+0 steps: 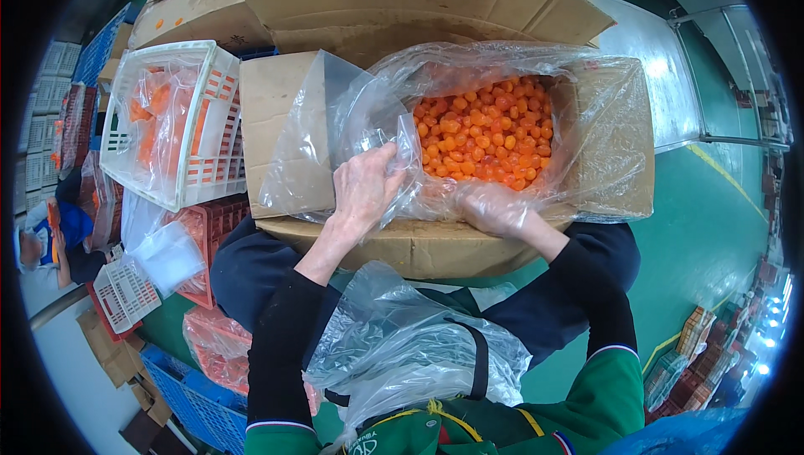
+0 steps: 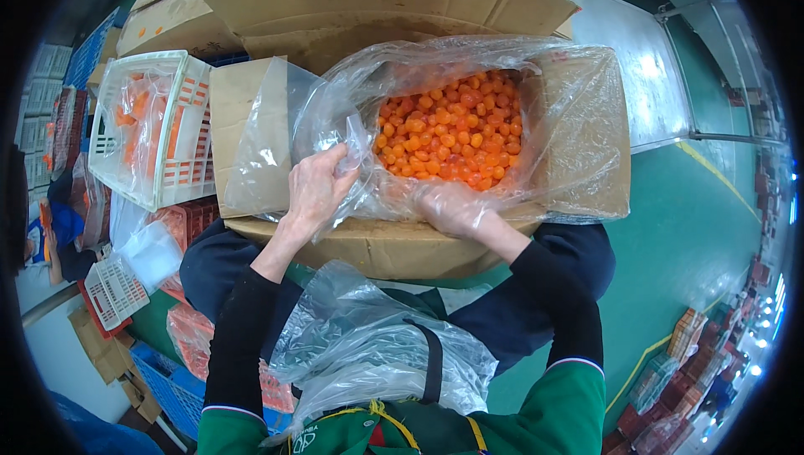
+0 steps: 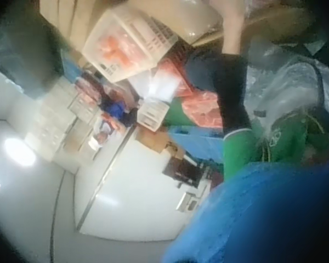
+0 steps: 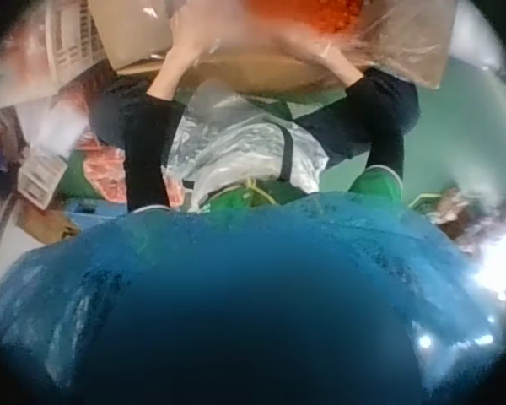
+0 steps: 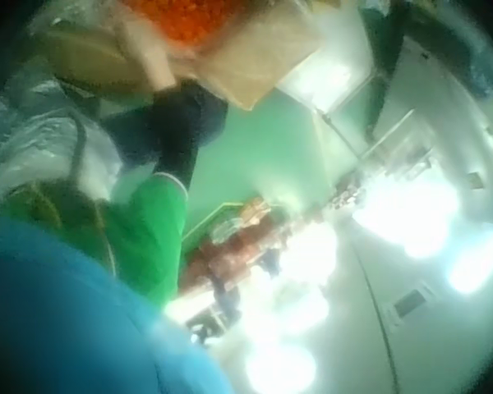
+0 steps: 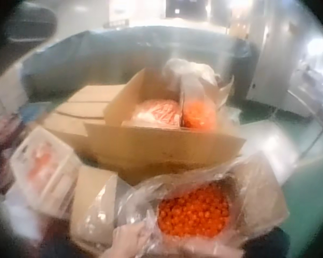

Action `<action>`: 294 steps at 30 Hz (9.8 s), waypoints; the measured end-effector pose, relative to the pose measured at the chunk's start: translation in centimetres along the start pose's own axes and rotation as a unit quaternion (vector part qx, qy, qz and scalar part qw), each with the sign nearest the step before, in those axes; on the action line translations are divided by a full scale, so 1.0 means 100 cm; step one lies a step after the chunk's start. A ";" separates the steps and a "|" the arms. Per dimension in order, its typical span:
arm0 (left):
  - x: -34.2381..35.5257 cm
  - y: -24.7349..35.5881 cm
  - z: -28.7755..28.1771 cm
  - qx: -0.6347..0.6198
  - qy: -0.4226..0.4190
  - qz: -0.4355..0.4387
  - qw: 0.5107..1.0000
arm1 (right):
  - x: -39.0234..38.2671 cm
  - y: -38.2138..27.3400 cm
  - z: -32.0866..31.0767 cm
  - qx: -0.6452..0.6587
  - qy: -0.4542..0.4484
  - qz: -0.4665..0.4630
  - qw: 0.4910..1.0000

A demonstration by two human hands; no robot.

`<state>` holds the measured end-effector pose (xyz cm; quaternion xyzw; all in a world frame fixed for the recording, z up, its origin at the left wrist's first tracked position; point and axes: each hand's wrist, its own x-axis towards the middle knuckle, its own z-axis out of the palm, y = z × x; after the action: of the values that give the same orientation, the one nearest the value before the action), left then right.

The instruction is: The person sits cross-legged on the floor and packs small orange tomatoes from a large cardboard box into clear plastic bags. They repeatedly scoop tomatoes with their hands, place them into bags, and set the filled bags into a white plastic crate. Another worker is visible in the background performing a similar task.

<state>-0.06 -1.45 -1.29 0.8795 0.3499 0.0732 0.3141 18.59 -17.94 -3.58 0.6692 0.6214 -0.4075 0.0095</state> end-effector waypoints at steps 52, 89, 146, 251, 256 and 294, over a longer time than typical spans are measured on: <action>0.014 0.023 0.001 -0.491 -0.144 -0.045 0.858 | -0.006 0.054 -0.023 -0.200 0.223 0.172 0.939; 0.002 0.000 -0.057 0.133 0.118 0.000 0.984 | -0.001 0.080 -0.058 0.733 0.295 0.120 0.601; -0.014 -0.009 -0.016 -0.198 0.124 -0.065 0.970 | -0.004 -0.016 -0.075 0.195 0.476 0.151 0.844; 0.017 -0.008 -0.017 -0.085 0.077 0.080 0.990 | 0.055 0.014 -0.047 0.060 0.382 0.288 0.876; 0.019 -0.004 -0.021 -0.090 0.064 0.066 0.992 | 0.060 0.044 -0.008 -0.187 0.302 0.237 0.904; 0.013 -0.007 -0.014 -0.023 0.009 0.063 0.998 | 0.030 0.073 -0.021 0.940 0.236 -0.078 0.234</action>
<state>0.01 0.48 -0.77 0.8917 0.2951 0.1091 0.3254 25.51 -16.01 -7.41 0.2135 -0.1834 -0.5222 -0.8050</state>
